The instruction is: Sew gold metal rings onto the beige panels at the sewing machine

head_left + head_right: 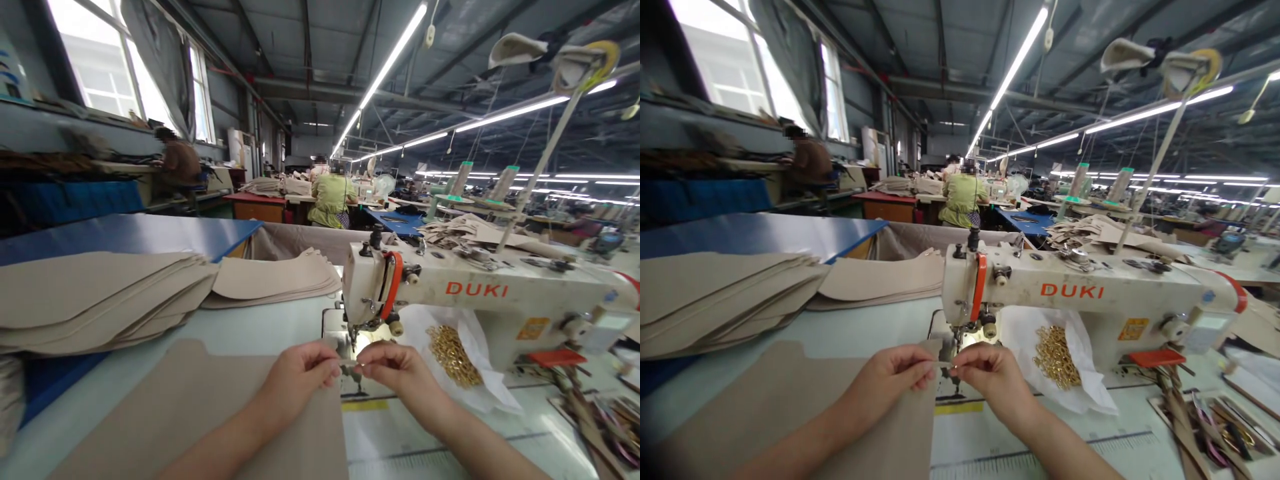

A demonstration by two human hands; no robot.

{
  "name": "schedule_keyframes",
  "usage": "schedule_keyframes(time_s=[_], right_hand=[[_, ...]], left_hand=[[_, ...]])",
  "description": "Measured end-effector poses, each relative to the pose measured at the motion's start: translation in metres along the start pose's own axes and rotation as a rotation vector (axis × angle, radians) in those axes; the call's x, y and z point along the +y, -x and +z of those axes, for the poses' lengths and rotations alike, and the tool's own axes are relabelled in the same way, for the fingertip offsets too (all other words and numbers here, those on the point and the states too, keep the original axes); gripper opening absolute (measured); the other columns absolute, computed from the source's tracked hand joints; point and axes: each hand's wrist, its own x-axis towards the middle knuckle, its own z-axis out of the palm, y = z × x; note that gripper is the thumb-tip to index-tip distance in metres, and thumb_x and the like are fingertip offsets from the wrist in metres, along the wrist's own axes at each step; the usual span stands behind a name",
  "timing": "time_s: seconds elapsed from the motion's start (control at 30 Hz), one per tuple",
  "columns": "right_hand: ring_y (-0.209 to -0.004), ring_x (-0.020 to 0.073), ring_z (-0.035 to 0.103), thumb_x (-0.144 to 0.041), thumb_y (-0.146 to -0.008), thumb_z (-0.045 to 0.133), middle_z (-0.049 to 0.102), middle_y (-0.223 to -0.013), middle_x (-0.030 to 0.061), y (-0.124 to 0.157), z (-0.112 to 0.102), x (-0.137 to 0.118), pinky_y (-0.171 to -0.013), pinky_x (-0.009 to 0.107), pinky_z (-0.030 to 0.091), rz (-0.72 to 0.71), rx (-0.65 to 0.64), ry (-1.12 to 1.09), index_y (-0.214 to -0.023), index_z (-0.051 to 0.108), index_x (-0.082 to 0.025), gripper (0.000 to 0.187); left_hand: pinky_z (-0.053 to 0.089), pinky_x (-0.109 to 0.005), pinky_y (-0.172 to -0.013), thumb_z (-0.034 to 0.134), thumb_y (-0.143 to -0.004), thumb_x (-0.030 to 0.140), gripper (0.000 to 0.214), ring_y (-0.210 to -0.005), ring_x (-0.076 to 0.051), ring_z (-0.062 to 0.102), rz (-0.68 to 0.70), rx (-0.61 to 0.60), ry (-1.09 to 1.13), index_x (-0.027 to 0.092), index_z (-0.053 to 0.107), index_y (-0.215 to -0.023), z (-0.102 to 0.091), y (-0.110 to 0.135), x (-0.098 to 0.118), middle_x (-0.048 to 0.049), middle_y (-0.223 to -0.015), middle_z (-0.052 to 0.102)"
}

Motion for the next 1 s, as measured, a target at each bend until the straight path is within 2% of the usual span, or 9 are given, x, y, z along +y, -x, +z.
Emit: schedule_keyframes(time_s=[0.23, 0.37, 0.63, 0.83, 1.0], right_hand=[[-0.073, 0.0175, 0.065, -0.039, -0.057, 0.082, 0.072, -0.075, 0.0046, -0.006, -0.001, 0.011, -0.075, 0.031, 0.05, 0.15, 0.0, -0.102, -0.076, 0.073, -0.017, 0.031], [-0.069, 0.0166, 0.066, -0.037, -0.052, 0.084, 0.071, -0.071, 0.0026, -0.01, -0.001, 0.02, -0.071, 0.029, 0.051, 0.111, 0.056, -0.14, -0.072, 0.071, -0.018, 0.031], [-0.06, 0.0152, 0.063, -0.038, -0.051, 0.084, 0.07, -0.065, 0.0016, -0.008, 0.001, 0.024, -0.06, 0.026, 0.051, 0.04, 0.103, -0.126, -0.07, 0.071, -0.018, 0.031], [-0.061, 0.0161, 0.064, -0.044, -0.051, 0.083, 0.07, -0.065, 0.0037, -0.007, 0.003, 0.021, -0.061, 0.028, 0.051, 0.097, 0.081, -0.161, -0.072, 0.071, -0.016, 0.037], [-0.067, 0.0174, 0.067, -0.048, -0.051, 0.082, 0.07, -0.067, 0.0042, -0.004, 0.002, 0.018, -0.066, 0.029, 0.052, 0.174, 0.043, -0.23, -0.076, 0.071, -0.015, 0.043]], left_hand=[[0.044, -0.027, -0.063, 0.057, -0.067, 0.035, 0.019, -0.059, -0.015, 0.055, -0.079, 0.021, 0.014, 0.017, 0.063, -0.066, 0.001, -0.002, 0.001, 0.0014, -0.061, 0.061], [0.044, -0.026, -0.06, 0.057, -0.067, 0.034, 0.019, -0.059, -0.015, 0.055, -0.098, 0.02, 0.017, 0.017, 0.064, -0.071, 0.002, -0.003, -0.001, 0.0012, -0.062, 0.062], [0.043, -0.025, -0.061, 0.058, -0.068, 0.033, 0.02, -0.059, -0.014, 0.055, -0.075, 0.001, 0.017, 0.016, 0.065, -0.072, 0.005, -0.004, 0.0, 0.0007, -0.063, 0.063], [0.043, -0.024, -0.062, 0.059, -0.07, 0.033, 0.019, -0.06, -0.014, 0.054, -0.031, -0.021, 0.039, 0.016, 0.065, -0.069, 0.002, -0.004, 0.004, 0.0014, -0.062, 0.061], [0.043, -0.025, -0.059, 0.061, -0.069, 0.035, 0.019, -0.058, -0.013, 0.055, -0.054, -0.103, 0.113, 0.016, 0.063, -0.07, 0.0, -0.005, 0.002, 0.0012, -0.061, 0.063]])
